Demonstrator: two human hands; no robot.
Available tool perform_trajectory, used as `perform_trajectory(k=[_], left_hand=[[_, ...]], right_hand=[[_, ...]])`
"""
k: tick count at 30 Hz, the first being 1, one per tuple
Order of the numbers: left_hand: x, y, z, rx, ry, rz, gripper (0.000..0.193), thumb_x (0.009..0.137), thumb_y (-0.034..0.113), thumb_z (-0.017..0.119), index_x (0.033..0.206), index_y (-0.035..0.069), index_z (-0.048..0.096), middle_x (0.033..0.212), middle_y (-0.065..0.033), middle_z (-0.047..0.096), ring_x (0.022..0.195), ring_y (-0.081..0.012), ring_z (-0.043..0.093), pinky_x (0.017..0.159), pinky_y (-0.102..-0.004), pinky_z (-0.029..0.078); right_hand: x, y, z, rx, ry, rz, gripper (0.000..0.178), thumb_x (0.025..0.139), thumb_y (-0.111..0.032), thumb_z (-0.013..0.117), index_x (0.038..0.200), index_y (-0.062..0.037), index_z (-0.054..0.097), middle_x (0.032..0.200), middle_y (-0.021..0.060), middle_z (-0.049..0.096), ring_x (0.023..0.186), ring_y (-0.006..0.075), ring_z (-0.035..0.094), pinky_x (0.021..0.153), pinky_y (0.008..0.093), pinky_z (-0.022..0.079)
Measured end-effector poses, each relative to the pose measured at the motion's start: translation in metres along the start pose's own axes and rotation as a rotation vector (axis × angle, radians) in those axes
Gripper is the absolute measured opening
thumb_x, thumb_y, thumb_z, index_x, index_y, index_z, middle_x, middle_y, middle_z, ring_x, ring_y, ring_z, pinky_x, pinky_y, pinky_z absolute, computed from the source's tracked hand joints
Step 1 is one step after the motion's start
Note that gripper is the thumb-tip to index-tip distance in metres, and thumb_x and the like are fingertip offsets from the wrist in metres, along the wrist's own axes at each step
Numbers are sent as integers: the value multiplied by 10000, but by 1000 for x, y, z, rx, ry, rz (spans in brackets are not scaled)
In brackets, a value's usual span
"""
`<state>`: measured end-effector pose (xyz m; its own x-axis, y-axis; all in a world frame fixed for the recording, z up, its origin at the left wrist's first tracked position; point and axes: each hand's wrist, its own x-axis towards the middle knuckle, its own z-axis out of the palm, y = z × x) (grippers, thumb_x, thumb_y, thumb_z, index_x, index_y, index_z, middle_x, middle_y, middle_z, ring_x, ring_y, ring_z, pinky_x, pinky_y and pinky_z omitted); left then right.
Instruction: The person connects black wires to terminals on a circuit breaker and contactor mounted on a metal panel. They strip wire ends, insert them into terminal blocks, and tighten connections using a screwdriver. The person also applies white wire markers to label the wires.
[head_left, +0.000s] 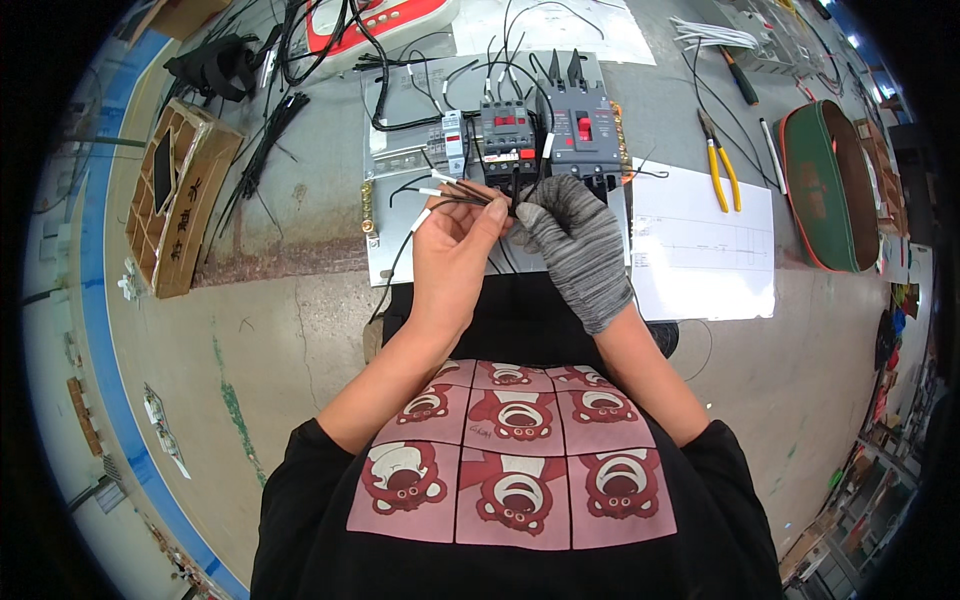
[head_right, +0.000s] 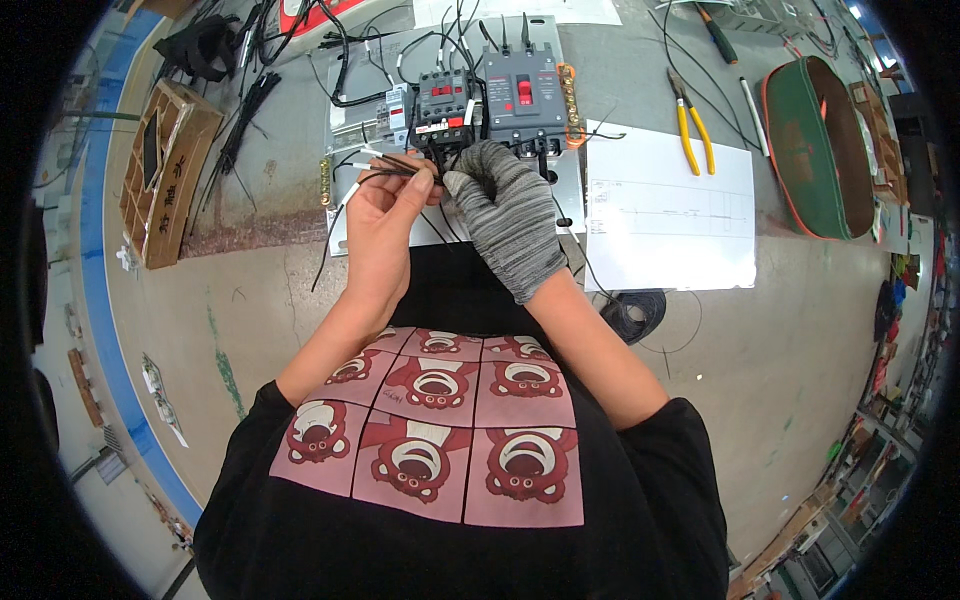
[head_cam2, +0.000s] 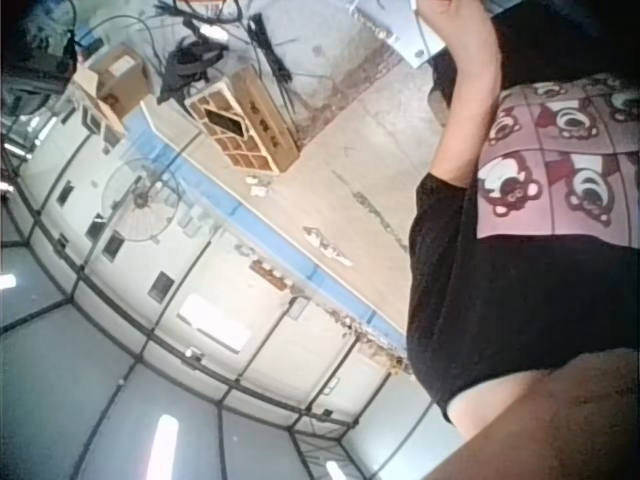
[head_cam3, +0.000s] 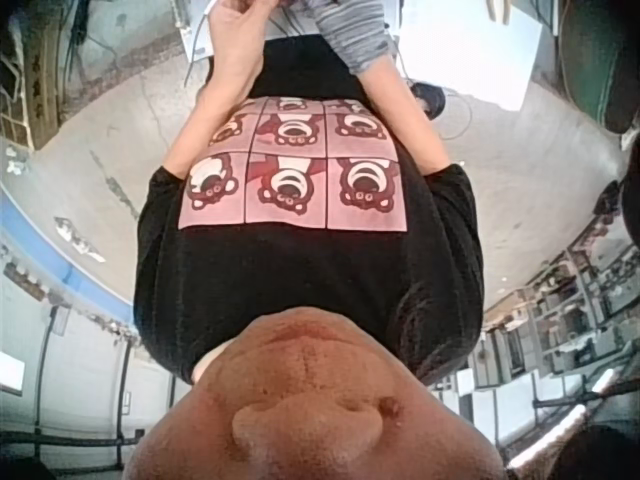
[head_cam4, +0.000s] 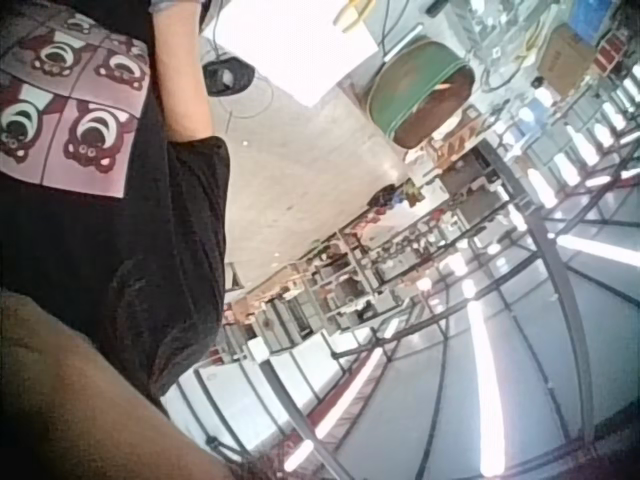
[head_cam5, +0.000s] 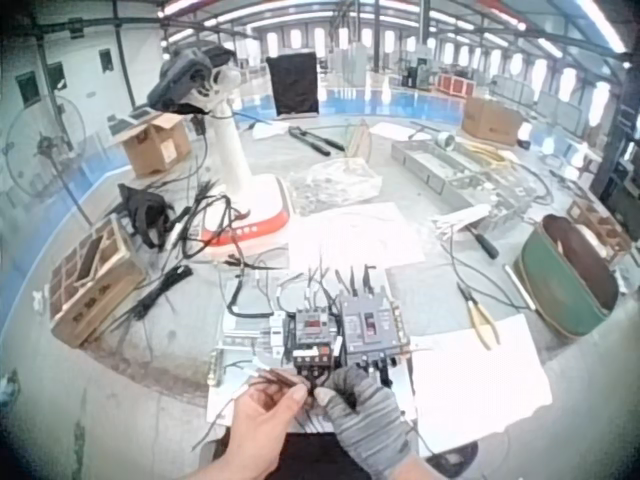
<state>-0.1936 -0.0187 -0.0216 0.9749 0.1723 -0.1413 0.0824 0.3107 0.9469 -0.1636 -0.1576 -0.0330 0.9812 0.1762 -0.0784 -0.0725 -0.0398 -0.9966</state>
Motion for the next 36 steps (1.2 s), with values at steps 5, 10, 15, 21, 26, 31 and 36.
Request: perform_trajectory(k=[5, 10, 15, 21, 26, 31, 36], left_hand=[[2, 3, 3, -11, 8, 10, 112, 936, 77, 612, 1019, 9, 580, 895, -31, 622, 805, -81, 587, 752, -231, 474], [3, -1, 2, 6, 10, 24, 110, 938, 77, 606, 1023, 10, 580, 886, -29, 617, 798, -81, 587, 740, -234, 471], [3, -1, 2, 4, -21, 31, 118, 941, 86, 603, 1024, 5, 579, 872, -34, 618, 778, -87, 598, 734, -237, 477], [5, 3, 4, 43, -8, 16, 130, 938, 99, 612, 1006, -7, 583, 845, -48, 631, 750, -96, 621, 699, -236, 498], [5, 6, 5, 70, -17, 13, 127, 934, 94, 615, 1000, -10, 586, 830, -49, 637, 743, -94, 623, 691, -236, 502], [8, 2, 1, 154, -28, 18, 122, 936, 87, 603, 1018, 1, 575, 840, -51, 626, 742, -107, 603, 675, -253, 473], [12, 1, -1, 164, -55, 13, 139, 927, 87, 619, 1029, 1, 580, 858, -43, 629, 749, -100, 602, 676, -245, 472]], right_hand=[[0, 2, 1, 10, 12, 3, 86, 906, -87, 630, 929, -4, 628, 767, 44, 650, 669, 98, 606, 637, 259, 506], [-1, -4, 0, 35, -12, 26, 82, 909, -85, 628, 928, -5, 624, 775, 38, 651, 675, 88, 602, 639, 252, 506], [-3, -2, 2, 63, 18, 6, 72, 901, -77, 634, 922, -9, 621, 783, 40, 647, 687, 97, 606, 642, 255, 505], [-1, 13, 2, -272, 112, -381, 70, 873, -52, 646, 917, -5, 619, 819, 98, 650, 711, 176, 639, 636, 299, 506], [-5, -2, -3, -320, 118, -440, 75, 864, -26, 639, 933, 1, 629, 905, 117, 663, 792, 197, 650, 674, 312, 519], [-4, -24, -6, 104, 7, 124, 140, 849, -22, 652, 987, 0, 653, 960, 114, 662, 867, 203, 645, 735, 318, 528], [11, -3, -15, -117, -127, -234, 195, 854, -59, 666, 1042, -6, 662, 940, 108, 656, 842, 202, 640, 731, 312, 529]])
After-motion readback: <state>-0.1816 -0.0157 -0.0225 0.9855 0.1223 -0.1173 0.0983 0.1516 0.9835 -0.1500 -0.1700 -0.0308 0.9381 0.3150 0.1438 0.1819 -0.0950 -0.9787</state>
